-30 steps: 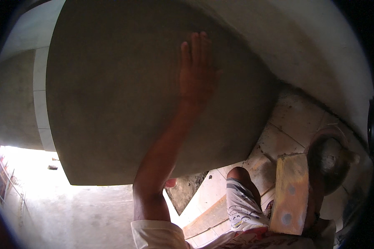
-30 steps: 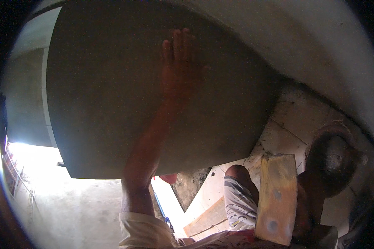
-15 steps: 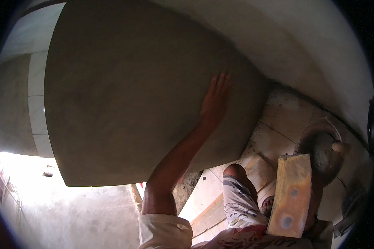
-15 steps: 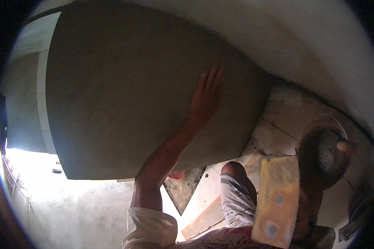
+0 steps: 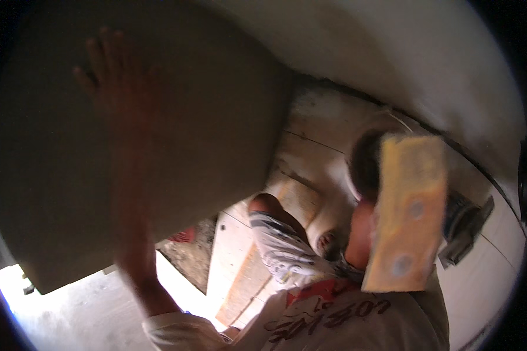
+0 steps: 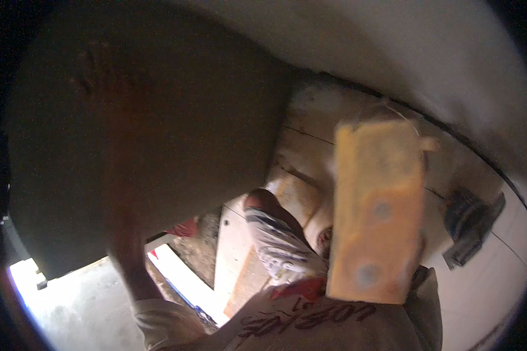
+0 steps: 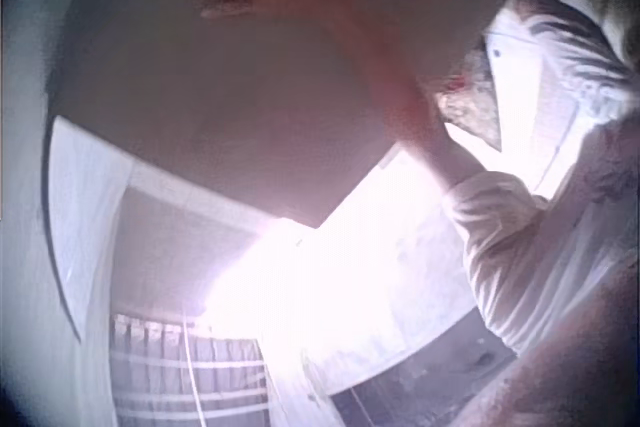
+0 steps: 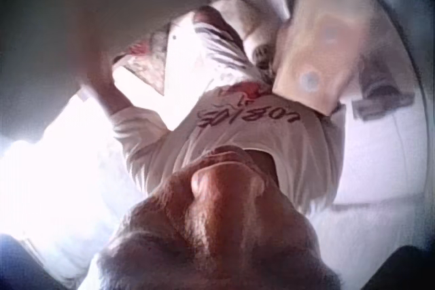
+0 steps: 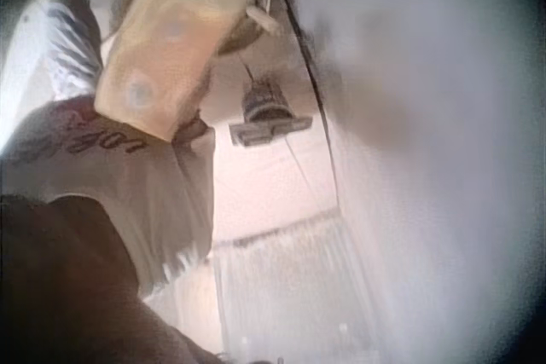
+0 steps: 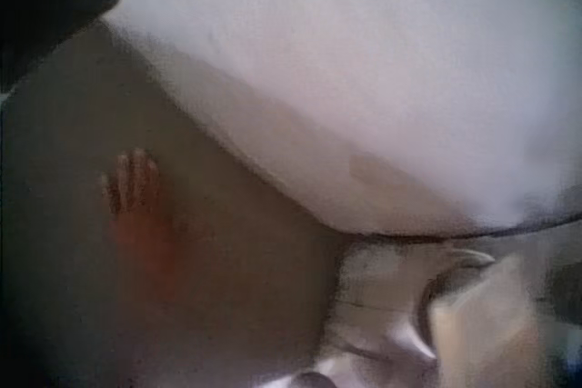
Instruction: The person applies plaster to a wall section using a wooden float tool and smooths the surface by hand near a newly installed kitchen sink.
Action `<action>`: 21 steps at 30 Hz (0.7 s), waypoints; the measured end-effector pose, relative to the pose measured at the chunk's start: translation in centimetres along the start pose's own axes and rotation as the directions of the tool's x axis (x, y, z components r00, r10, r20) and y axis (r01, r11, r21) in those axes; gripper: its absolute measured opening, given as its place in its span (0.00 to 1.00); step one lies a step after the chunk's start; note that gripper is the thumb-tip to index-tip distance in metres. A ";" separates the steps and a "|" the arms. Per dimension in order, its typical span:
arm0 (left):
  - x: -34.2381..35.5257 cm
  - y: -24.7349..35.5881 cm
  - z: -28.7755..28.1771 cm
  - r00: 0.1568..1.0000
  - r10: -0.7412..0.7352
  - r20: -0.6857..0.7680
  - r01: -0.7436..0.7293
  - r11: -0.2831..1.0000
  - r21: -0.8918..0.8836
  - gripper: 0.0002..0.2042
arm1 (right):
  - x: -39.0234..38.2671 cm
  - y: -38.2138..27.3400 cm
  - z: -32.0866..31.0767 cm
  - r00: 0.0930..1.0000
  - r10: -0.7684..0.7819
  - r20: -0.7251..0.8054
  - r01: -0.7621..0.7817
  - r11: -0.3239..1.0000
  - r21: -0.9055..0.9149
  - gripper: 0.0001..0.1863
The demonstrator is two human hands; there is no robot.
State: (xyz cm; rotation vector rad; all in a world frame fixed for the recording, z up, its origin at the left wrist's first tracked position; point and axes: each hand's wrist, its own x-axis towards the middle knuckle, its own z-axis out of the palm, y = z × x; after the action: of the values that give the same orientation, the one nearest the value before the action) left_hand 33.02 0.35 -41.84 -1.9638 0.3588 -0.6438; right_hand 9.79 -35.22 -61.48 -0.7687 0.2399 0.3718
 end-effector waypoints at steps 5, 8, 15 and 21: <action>-1.4 -0.3 1.2 0.999 -0.025 -0.044 0.028 0.997 0.071 0.25 | -1.5 -4.5 -2.6 0.937 -0.340 -0.078 0.264 0.839 -0.476 0.21; -2.2 -0.6 0.9 0.998 -0.031 -0.055 0.037 0.993 0.114 0.25 | -1.6 -5.9 -7.2 0.892 -0.452 0.010 0.285 0.544 -0.789 0.22; -2.4 0.0 1.5 0.996 -0.046 -0.081 0.057 0.990 0.132 0.26 | 2.1 0.1 -10.7 0.982 -0.025 -0.189 -0.130 0.634 -0.762 0.22; -2.0 1.1 2.8 0.996 -0.057 -0.069 0.064 0.993 0.097 0.26 | 7.5 8.4 -19.3 0.982 0.181 0.052 0.058 -0.026 -0.998 0.20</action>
State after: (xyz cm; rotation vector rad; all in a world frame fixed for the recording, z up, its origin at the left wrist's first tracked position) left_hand 33.02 2.92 -44.41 -1.8677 0.3031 -0.7529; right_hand 11.66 -41.63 -82.79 -2.2747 -0.2756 0.7181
